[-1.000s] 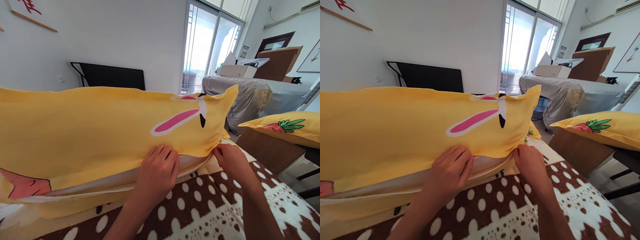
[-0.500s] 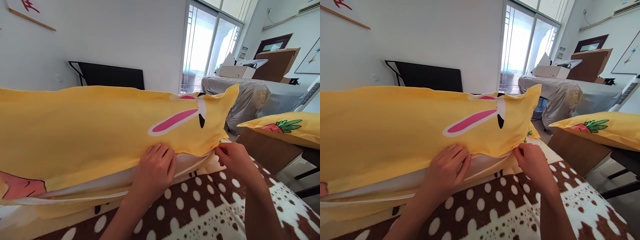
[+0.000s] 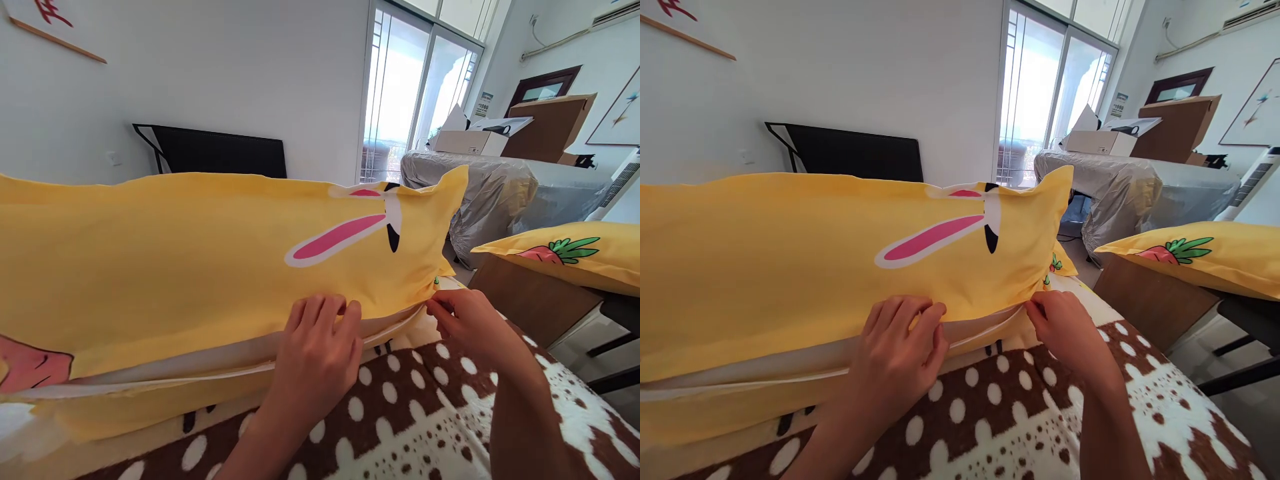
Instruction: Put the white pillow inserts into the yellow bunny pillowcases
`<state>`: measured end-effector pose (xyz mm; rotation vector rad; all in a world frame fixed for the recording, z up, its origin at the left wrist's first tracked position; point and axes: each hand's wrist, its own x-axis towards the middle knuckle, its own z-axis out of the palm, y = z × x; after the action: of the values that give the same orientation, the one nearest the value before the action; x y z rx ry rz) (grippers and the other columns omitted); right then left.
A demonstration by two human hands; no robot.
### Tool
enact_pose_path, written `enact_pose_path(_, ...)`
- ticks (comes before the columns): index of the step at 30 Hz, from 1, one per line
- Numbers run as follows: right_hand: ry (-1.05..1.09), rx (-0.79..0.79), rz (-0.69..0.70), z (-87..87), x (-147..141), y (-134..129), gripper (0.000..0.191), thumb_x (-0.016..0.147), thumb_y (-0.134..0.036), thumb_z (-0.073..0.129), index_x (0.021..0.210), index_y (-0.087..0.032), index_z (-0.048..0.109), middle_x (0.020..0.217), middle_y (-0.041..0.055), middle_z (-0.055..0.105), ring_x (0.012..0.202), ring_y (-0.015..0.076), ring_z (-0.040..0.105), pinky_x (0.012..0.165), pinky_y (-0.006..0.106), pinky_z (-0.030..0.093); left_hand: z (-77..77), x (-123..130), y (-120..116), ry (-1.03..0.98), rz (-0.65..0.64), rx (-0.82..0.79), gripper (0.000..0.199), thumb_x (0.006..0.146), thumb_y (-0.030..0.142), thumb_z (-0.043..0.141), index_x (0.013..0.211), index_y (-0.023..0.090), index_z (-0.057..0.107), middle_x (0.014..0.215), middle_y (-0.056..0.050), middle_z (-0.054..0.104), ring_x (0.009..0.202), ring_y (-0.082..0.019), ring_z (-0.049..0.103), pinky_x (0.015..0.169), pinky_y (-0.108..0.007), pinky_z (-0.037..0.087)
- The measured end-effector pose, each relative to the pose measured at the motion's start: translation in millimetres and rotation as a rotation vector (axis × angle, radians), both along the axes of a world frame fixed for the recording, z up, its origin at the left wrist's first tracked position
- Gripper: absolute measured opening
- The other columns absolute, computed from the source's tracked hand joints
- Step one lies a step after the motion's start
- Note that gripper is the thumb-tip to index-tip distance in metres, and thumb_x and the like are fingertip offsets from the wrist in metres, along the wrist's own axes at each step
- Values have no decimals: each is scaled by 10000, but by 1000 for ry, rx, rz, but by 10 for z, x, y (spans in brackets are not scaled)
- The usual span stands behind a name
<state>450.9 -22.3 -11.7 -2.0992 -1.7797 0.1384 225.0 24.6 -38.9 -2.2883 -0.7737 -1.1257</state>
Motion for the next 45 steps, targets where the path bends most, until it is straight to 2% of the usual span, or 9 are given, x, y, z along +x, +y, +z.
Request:
enact_pose_path(4, -24, 16, 34, -21, 53, -11, 351, 896, -306, 385, 588, -188, 506, 572, 16, 600, 537, 125, 472, 539, 263, 246, -93, 177, -217, -5, -319, -231, 163, 788, 75, 482, 880, 136, 602, 771, -75, 580, 732, -200, 484, 661, -333, 388)
enact_pose_path(7, -64, 18, 52, -33, 81, -5, 353, 891, -289, 397, 565, -184, 482, 580, 14, 586, 536, 119, 423, 535, 266, 227, -207, 426, -337, -120, -568, -861, 250, 877, 163, 408, 997, 176, 626, 860, -72, 642, 770, -178, 557, 697, -304, 416)
enact_pose_path(10, -94, -7, 59, -38, 99, 2, 365, 890, -278, 401, 542, -180, 451, 592, 14, 584, 544, 116, 399, 540, 267, 215, -310, 768, -337, -459, -678, -1503, 305, 899, 343, 416, 1019, 194, 653, 970, -89, 667, 904, -200, 594, 769, -305, 424)
enact_pose_path(14, -101, -14, 18, -37, 117, 4, 338, 898, -268, 393, 590, -181, 501, 650, 26, 618, 583, 121, 448, 555, 259, 224, -347, 1195, -249, -1000, -831, -1898, 340, 820, 449, 501, 857, 149, 655, 914, -106, 661, 846, -209, 589, 663, -290, 416)
enact_pose_path(18, -116, 4, 7, -41, 123, -3, 325, 910, -266, 392, 649, -183, 567, 699, 43, 648, 642, 133, 514, 578, 254, 241, -342, 1389, -181, -1235, -829, -1915, 264, 761, 414, 572, 820, 164, 633, 873, -71, 653, 762, -174, 573, 604, -263, 388)
enact_pose_path(24, -173, -46, 50, -42, 83, -24, 331, 915, -256, 384, 696, -187, 622, 772, 61, 681, 701, 157, 560, 584, 273, 239, -429, 1324, -84, -1444, -1007, -1906, 127, 662, 271, 651, 711, 154, 646, 846, -49, 632, 816, -147, 530, 663, -254, 391)
enact_pose_path(35, -407, -141, 44, -101, -68, 43, 302, 855, -192, 410, 669, -178, 648, 721, 99, 670, 657, 190, 562, 549, 316, 164, -450, 1325, -65, -1475, -887, -2010, 244, 543, 291, 761, 718, 146, 673, 752, -29, 626, 688, -112, 488, 622, -236, 331)
enact_pose_path(39, -335, -142, 46, -100, -25, 25, 265, 832, -213, 472, 623, -193, 635, 667, 58, 653, 621, 166, 546, 540, 295, 190, -458, 1303, -50, -1434, -824, -1963, 186, 545, 250, 714, 686, 145, 653, 740, -32, 610, 692, -124, 470, 628, -259, 325)
enact_pose_path(45, -243, 55, -45, -49, 128, 2, 138, 799, -233, 551, 860, -250, 674, 698, -12, 673, 655, 155, 574, 581, 254, 298, -455, 1273, -47, -1336, -750, -1906, 182, 614, 295, 675, 723, 153, 643, 792, -46, 609, 715, -132, 470, 628, -275, 301)
